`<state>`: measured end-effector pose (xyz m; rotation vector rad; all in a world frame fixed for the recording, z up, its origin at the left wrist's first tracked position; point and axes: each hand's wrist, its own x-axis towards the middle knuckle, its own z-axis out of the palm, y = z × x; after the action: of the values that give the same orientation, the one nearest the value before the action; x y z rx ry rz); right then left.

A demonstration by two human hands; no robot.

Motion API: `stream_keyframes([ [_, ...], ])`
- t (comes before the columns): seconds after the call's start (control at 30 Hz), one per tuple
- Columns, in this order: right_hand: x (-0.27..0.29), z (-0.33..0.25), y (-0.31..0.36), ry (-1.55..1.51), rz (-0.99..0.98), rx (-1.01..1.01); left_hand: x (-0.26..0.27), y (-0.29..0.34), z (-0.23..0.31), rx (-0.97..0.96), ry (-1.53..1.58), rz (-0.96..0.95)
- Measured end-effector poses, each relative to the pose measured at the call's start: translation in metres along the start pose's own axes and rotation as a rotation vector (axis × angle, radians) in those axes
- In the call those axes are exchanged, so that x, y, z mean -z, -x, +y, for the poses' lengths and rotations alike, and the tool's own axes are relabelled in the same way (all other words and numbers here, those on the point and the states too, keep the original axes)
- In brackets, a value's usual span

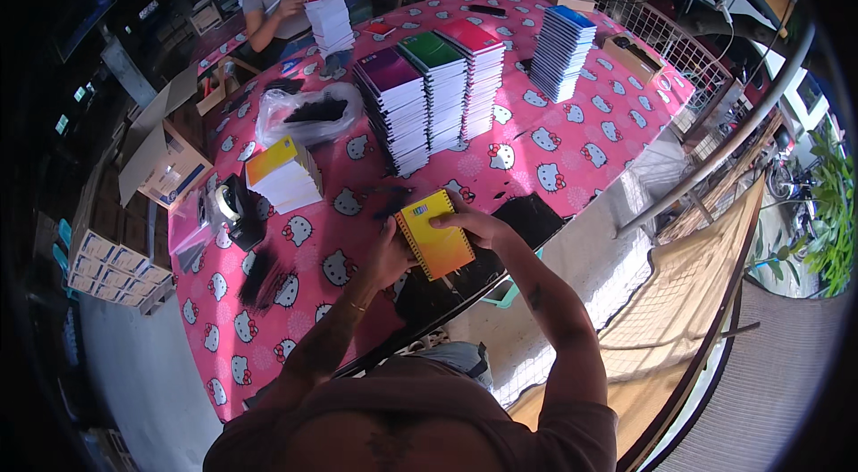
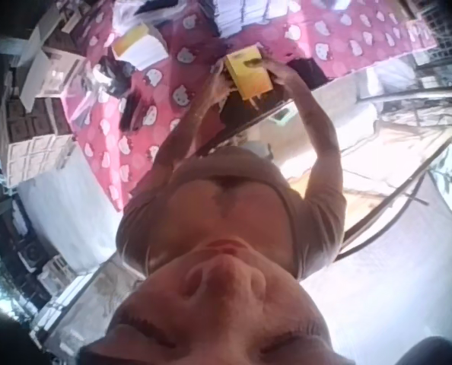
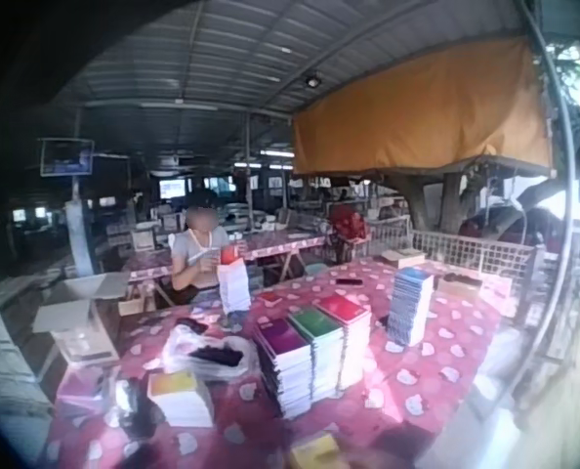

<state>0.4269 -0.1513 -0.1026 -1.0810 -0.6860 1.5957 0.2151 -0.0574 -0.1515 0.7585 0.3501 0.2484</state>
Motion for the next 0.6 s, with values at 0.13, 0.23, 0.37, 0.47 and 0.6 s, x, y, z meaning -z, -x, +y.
stream_keyframes([
  [0.13, 0.022, -0.003, -0.042, 0.039, -0.075, -0.161, -0.004, -0.009, -0.004, -0.055, -0.184, 0.301],
  [0.23, 0.042, -0.002, -0.058, -0.011, -0.060, -0.333, 0.021, -0.022, -0.008, -0.063, -0.267, 0.434],
  [0.37, 0.047, 0.010, -0.076, 0.017, -0.077, -0.365, 0.120, -0.040, 0.016, -0.234, -0.997, 0.635],
  [0.47, 0.050, 0.008, -0.071, 0.017, -0.050, -0.378, 0.096, -0.040, 0.029, -0.533, -1.666, 0.555],
  [0.6, 0.056, 0.008, -0.077, 0.046, -0.049, -0.440, 0.096, -0.023, 0.029, -0.520, -1.677, 0.635],
])
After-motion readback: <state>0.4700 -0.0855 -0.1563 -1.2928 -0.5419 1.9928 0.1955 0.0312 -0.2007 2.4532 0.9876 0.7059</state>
